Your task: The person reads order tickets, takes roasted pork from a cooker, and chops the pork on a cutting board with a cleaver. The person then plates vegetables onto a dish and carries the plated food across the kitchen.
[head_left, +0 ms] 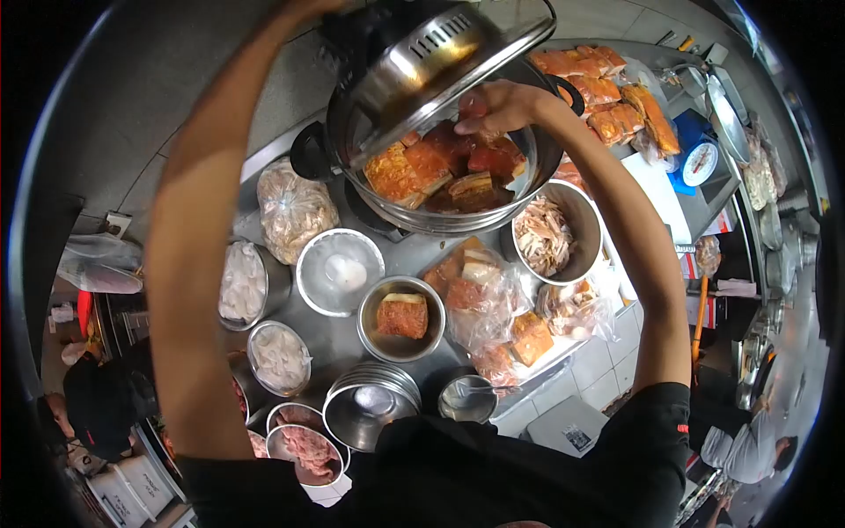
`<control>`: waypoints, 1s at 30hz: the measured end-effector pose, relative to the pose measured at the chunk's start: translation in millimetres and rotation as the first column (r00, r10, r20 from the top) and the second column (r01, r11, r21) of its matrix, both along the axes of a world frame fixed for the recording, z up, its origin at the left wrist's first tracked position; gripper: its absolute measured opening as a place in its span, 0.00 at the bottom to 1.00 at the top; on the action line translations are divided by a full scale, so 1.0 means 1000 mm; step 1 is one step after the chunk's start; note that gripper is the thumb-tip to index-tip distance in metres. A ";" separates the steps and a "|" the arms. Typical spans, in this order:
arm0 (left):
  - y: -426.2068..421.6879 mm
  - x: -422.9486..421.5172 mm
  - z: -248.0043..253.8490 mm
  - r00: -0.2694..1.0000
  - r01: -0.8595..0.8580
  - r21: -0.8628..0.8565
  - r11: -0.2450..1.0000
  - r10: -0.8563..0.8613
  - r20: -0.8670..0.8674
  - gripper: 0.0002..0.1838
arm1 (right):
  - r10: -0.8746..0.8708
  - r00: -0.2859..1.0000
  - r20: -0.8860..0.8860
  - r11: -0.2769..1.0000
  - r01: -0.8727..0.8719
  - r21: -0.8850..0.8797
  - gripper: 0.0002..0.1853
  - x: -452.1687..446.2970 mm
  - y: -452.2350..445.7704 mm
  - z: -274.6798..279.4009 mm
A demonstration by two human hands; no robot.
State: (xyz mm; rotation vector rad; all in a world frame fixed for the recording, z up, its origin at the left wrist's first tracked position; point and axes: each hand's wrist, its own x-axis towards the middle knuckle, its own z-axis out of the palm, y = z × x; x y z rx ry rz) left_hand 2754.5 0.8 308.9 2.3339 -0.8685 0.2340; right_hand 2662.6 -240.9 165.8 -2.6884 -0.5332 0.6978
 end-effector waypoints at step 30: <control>-0.002 0.023 -0.025 0.982 -0.066 -0.245 0.967 0.107 0.155 0.24 | -0.296 0.910 -0.292 0.954 0.266 -0.138 0.39 0.064 0.001 -0.047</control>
